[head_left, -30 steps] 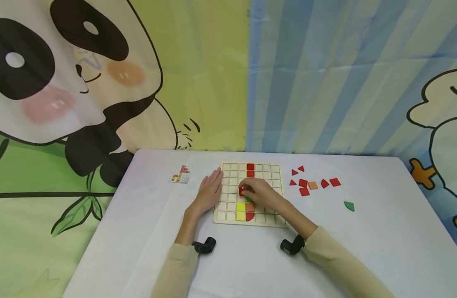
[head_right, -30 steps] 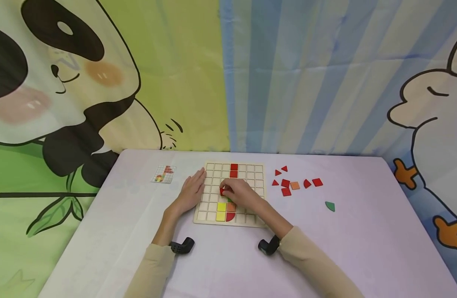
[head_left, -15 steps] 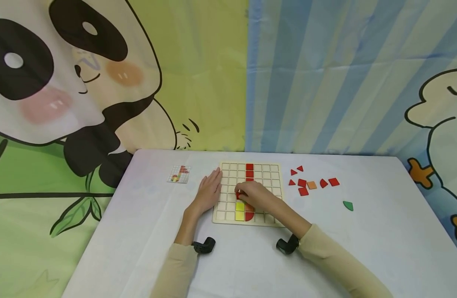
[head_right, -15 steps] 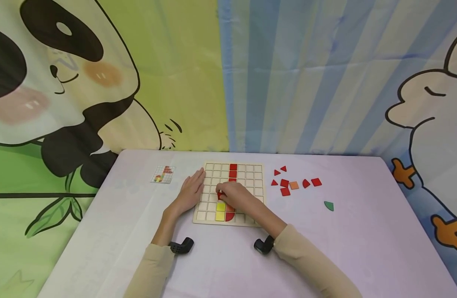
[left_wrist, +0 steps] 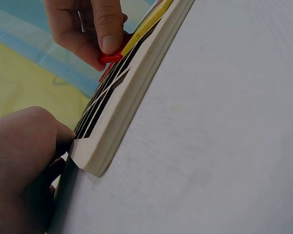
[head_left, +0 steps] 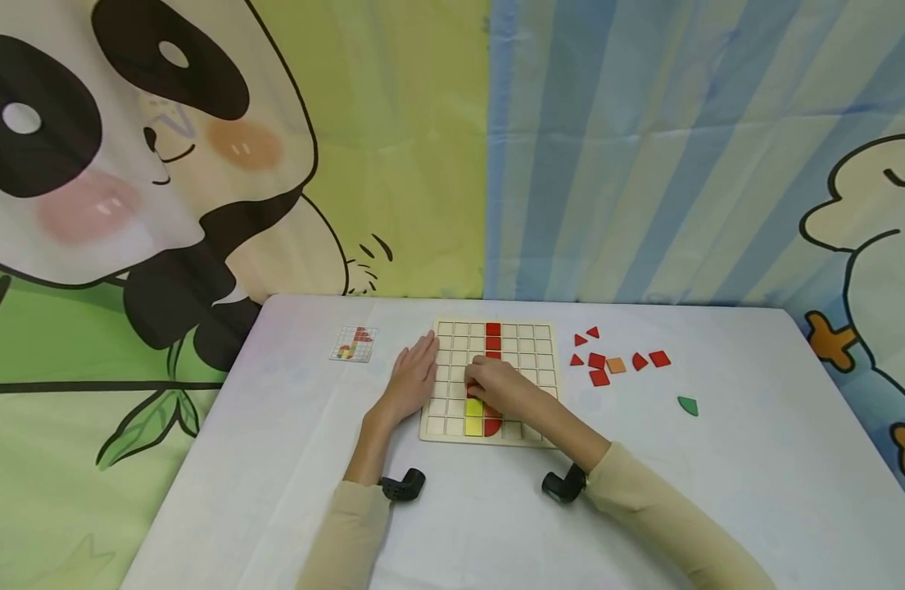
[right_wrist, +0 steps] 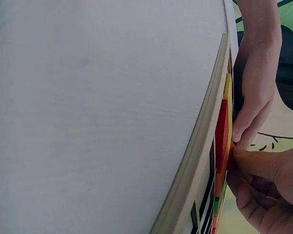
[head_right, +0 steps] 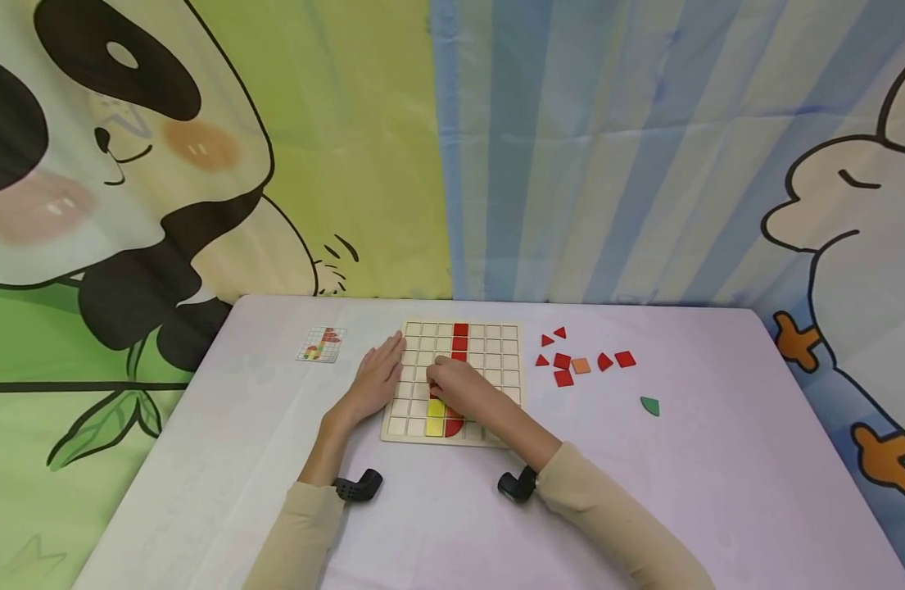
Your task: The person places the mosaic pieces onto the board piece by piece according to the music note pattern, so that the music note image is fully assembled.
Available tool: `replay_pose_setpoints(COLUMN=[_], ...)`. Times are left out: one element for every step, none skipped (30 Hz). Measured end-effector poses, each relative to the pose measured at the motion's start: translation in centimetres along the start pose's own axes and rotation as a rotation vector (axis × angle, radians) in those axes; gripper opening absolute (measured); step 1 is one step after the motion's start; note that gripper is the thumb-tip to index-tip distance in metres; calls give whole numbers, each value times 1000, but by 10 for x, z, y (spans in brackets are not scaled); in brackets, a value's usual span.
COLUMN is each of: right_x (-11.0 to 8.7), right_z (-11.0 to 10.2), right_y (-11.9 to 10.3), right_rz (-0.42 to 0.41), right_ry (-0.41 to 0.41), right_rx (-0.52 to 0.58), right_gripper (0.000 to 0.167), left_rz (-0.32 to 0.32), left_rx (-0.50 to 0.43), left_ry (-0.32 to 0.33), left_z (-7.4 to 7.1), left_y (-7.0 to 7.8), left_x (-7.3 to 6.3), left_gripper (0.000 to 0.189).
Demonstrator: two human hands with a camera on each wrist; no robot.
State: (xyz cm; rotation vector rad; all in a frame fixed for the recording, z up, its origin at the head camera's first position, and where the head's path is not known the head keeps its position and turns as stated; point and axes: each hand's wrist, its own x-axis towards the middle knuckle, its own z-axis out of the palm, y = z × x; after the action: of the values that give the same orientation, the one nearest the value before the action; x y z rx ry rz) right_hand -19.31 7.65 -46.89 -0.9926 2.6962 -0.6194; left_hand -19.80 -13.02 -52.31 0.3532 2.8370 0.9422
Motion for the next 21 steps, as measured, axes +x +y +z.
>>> replay_pose_setpoints(right_x=[1,2,2,3,4,4,4,4,3,2,0,-2,-5,-9,-13,-18,-24,-30,-36,-43,-50], right_z=[1,1,1,2,2,2,2,1,0,-1,-3,-5,-8,-11,-15,-18,-22,-25,-29,-33,-37], right_y=[0,-1,-1,-1,-1,-1,-1,-1,-1,0,0,2,3,6,10,15,21,29,37,47,57], right_rz=[3,4,6,3,-3,-9,-20,-28,-39,-47,-49,-47,-44,-37,-37,-26,-14,-2,3,18,32], right_ry=[0,-1,-4,-4,-2,-1,0,0,2,3,2,0,0,3,10,21,33,51,71,94,114], right_rx=[-8,-15,-26,-38,-51,-67,-84,-97,-109,-114,-110,-99,-84,-67,-55,-40,-34,-41,-55,-76,-99], right_gripper=[3,4,4,4,4,4,5,6,7,7,7,6,7,9,11,15,19,23,26,29,32], left_rz=[-1,-1,-1,-1,-1,0,0,1,1,3,6,8,11,12,13,14,12,11,10,9,11], left_rx=[-1,-2,-4,-7,-9,-9,-7,-6,-5,-6,-5,0,2,4,6,9,13,14,11,10,9], left_ry=[0,1,2,1,2,2,1,0,-2,0,3,4,6,5,4,4,2,1,2,3,8], left_z=[0,0,0,0,0,0,-1,-1,-1,-1,0,0,0,1,2,2,2,2,2,2,2], left_y=[0,0,1,1,1,1,1,1,1,1,1,1,1,0,0,0,0,0,0,0,0], left_x=[0,0,0,0,0,0,0,0,0,0,0,0,1,1,1,1,1,1,0,0,0], left_gripper=[55,55,55,55,55,55,55,55,55,55,55,55,55,55,55,55,55,55,55,55,55])
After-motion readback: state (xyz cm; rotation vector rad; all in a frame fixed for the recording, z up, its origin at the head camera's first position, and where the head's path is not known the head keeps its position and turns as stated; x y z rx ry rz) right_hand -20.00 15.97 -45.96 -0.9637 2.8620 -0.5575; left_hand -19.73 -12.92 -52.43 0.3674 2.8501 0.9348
